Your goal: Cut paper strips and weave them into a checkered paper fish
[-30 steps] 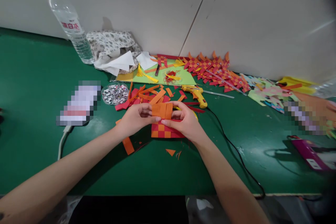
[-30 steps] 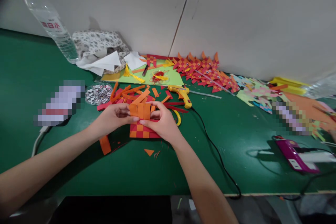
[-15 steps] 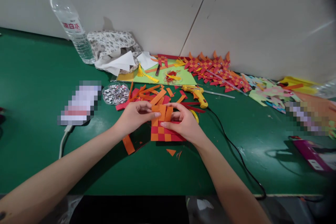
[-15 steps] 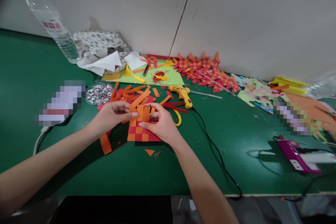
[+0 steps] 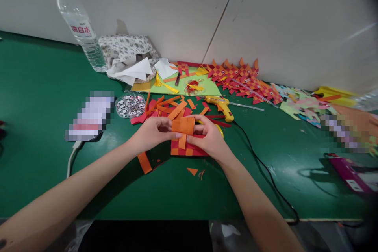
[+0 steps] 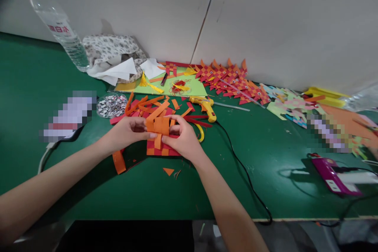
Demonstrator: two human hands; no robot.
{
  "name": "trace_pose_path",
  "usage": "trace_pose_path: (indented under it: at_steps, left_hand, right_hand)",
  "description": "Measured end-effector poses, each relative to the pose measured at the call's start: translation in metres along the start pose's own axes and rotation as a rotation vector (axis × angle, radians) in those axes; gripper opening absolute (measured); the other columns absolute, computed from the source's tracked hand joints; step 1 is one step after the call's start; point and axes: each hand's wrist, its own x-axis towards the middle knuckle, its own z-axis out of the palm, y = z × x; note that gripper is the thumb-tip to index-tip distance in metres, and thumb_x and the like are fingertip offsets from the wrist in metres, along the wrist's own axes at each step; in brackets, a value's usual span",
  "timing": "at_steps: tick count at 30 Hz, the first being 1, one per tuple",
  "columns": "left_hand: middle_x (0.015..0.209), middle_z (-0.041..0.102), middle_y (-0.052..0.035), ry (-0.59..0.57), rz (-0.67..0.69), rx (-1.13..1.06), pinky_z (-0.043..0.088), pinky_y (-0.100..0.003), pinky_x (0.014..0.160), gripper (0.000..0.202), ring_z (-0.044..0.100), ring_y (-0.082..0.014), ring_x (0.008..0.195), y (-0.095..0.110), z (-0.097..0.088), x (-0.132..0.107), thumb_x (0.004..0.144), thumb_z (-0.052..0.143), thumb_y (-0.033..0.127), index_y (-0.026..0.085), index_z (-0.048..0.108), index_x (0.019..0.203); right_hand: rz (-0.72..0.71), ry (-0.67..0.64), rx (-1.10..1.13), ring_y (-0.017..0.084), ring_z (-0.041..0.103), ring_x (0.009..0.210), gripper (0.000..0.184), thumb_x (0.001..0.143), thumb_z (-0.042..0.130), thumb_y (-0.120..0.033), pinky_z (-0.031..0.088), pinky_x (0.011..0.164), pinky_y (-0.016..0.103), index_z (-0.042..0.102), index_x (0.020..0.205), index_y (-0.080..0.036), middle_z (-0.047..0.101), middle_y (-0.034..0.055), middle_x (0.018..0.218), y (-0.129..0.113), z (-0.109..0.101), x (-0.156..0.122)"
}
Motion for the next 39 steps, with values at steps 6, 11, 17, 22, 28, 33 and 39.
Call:
trace_pose_path:
  at_steps: [6,11,17,22,28,33,39]
  left_hand:
    - [0.058,0.053,0.0050,0.048,0.082,0.081,0.040,-0.021,0.053,0.029,0.050,-0.0088,0.055,0.000,-0.001,-0.001,0.066,0.074,0.037,0.017,0.054,0.060]
    - [0.051,0.048,0.0064,0.069,0.063,0.099,0.033,-0.020,0.047,0.034,0.043,-0.0065,0.048,-0.002,0.000,-0.001,0.066,0.074,0.036,0.017,0.050,0.054]
    - [0.055,0.051,0.0058,0.085,-0.019,-0.018,0.045,-0.020,0.052,0.032,0.051,-0.0073,0.053,0.003,0.001,0.000,0.061,0.078,0.037,0.016,0.054,0.059]
    - [0.074,0.061,0.0019,0.057,-0.179,-0.183,0.053,-0.026,0.061,0.045,0.061,-0.0122,0.068,0.005,0.002,0.000,0.050,0.084,0.031,0.017,0.059,0.085]
    - [0.059,0.060,0.0046,0.011,-0.119,-0.107,0.047,-0.023,0.059,0.029,0.057,-0.0086,0.055,-0.002,0.003,0.001,0.056,0.081,0.030,0.016,0.057,0.066]
    - [0.055,0.059,0.0060,0.006,-0.128,-0.081,0.044,-0.021,0.055,0.028,0.056,-0.0078,0.052,-0.002,0.004,0.001,0.056,0.080,0.028,0.017,0.055,0.062]
    - [0.059,0.063,0.0043,-0.126,-0.157,-0.083,0.046,-0.021,0.058,0.023,0.057,-0.0081,0.054,-0.006,0.005,0.001,0.056,0.081,0.025,0.017,0.061,0.064]
  right_hand:
    - [0.011,-0.003,-0.010,0.020,0.069,0.077,0.051,0.067,0.072,-0.023,0.053,0.075,0.035,0.051,0.113,-0.022,0.070,0.0013,0.080,-0.001,0.000,-0.001]
    - [0.042,-0.045,0.045,0.021,0.070,0.075,0.054,0.065,0.076,-0.024,0.055,0.072,0.035,0.050,0.112,-0.022,0.071,0.0010,0.078,-0.004,0.001,-0.003]
    - [0.028,-0.018,0.043,0.021,0.070,0.077,0.057,0.062,0.079,-0.028,0.055,0.074,0.036,0.050,0.110,-0.023,0.071,0.0010,0.078,-0.003,0.003,-0.003]
    - [-0.015,0.109,0.092,0.022,0.070,0.081,0.058,0.059,0.081,-0.033,0.055,0.077,0.038,0.049,0.107,-0.023,0.073,0.0023,0.082,-0.002,0.004,0.000]
    - [0.029,0.102,0.157,0.023,0.070,0.082,0.059,0.057,0.082,-0.034,0.056,0.078,0.040,0.048,0.106,-0.024,0.073,0.0030,0.085,-0.003,0.005,0.000]
    - [0.045,0.075,0.152,0.022,0.069,0.083,0.057,0.060,0.080,-0.033,0.055,0.075,0.037,0.050,0.108,-0.024,0.072,0.0037,0.089,-0.005,0.002,0.000]
    - [-0.037,0.236,0.004,0.018,0.065,0.073,0.055,0.059,0.080,-0.033,0.051,0.066,0.032,0.054,0.107,-0.025,0.066,-0.0021,0.072,-0.007,-0.001,0.000]
